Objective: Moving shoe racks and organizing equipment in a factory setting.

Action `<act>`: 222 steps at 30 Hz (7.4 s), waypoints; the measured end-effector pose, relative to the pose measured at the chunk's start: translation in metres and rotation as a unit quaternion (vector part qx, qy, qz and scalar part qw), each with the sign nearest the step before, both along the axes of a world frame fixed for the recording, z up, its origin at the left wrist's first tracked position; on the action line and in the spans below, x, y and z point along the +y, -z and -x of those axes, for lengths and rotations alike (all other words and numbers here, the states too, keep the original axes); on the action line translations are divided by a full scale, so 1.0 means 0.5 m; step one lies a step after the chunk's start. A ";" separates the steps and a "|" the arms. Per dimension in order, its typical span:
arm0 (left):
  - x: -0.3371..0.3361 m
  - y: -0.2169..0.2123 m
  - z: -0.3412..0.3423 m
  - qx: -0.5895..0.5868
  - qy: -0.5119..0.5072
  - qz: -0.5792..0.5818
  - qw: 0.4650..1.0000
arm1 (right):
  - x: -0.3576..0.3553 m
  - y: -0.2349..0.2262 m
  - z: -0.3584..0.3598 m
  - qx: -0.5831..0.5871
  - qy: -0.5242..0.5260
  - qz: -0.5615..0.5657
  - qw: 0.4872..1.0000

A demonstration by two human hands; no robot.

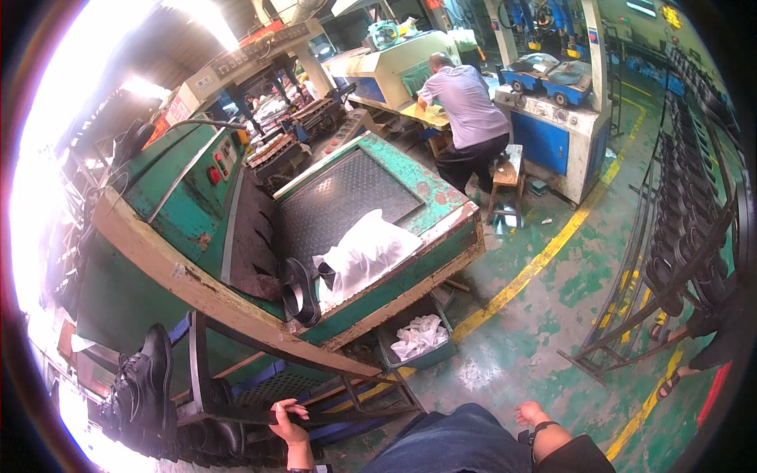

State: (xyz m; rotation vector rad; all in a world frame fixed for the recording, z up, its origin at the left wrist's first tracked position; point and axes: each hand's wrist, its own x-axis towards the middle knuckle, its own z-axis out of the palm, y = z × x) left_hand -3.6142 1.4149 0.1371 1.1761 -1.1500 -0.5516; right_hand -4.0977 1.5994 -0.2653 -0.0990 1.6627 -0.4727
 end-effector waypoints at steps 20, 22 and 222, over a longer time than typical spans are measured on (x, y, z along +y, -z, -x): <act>-0.002 0.005 -0.001 -0.012 -0.003 0.005 1.000 | 0.013 -0.001 -0.004 -0.007 0.006 0.009 1.000; -0.002 0.006 -0.004 -0.012 0.000 0.007 1.000 | 0.014 -0.005 -0.012 0.017 0.010 0.014 1.000; 1.782 0.676 -1.665 0.389 -0.503 -0.454 0.624 | 0.201 -0.220 -2.838 0.045 -0.888 -0.019 0.458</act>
